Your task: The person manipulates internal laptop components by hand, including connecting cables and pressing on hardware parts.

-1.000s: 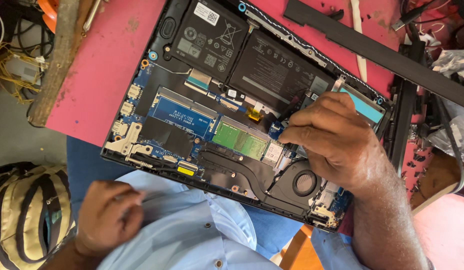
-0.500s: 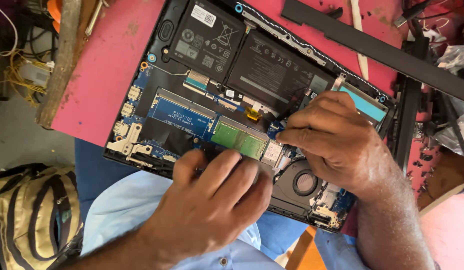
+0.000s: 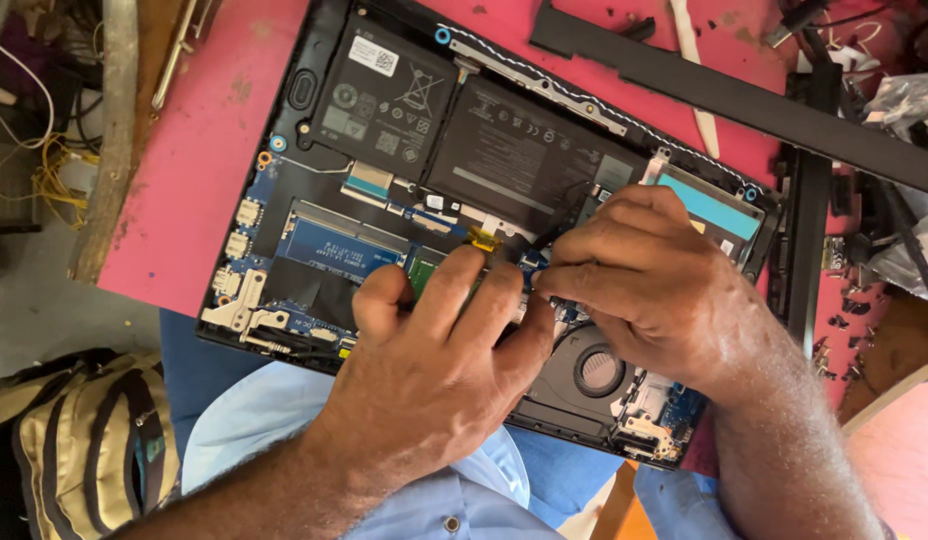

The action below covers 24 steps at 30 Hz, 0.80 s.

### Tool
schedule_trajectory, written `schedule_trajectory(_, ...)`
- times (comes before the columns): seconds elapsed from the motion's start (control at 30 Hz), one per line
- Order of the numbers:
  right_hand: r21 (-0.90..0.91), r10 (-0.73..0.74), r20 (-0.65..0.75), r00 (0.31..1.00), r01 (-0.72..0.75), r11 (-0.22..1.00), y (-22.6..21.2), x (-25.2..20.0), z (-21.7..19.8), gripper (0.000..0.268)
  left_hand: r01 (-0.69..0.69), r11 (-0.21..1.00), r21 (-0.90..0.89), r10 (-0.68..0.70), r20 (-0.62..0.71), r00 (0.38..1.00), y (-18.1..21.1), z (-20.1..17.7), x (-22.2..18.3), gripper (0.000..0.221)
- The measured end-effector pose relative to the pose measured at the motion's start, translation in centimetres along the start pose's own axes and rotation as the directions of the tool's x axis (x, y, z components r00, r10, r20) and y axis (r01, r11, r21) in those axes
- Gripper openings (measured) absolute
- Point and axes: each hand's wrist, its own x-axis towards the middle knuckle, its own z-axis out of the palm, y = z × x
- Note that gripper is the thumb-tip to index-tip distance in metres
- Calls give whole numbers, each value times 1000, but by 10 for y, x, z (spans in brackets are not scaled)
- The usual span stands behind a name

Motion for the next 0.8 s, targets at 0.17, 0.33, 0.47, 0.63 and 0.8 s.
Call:
schedule_trajectory(0.17, 26, -40, -5, 999, 41, 999, 4, -2, 0, 36, 21, 999, -36, -20, 19, 1000, 2, 0, 3, 30)
schedule_trajectory(0.33, 38, -34, -2, 999, 34, 999, 6, -4, 0, 35, 42, 997, -69, -38, 52, 998, 4, 0, 5, 36)
schedule_trajectory(0.47, 54, -48, -26, 999, 49, 997, 8, -7, -1, 31, 56, 996, -70, -49, 97, 994, 6, -1, 7, 37)
schedule_trajectory(0.63, 90, -58, -71, 996, 64, 994, 13, -11, 1, 25, 41, 999, 4, -41, 102, 994, 9, 0, 8, 34)
schedule_trajectory(0.8, 124, -72, -118, 990, 86, 989, 18, -16, 3, 25, 29, 997, 68, -37, 120, 992, 13, -2, 13, 36)
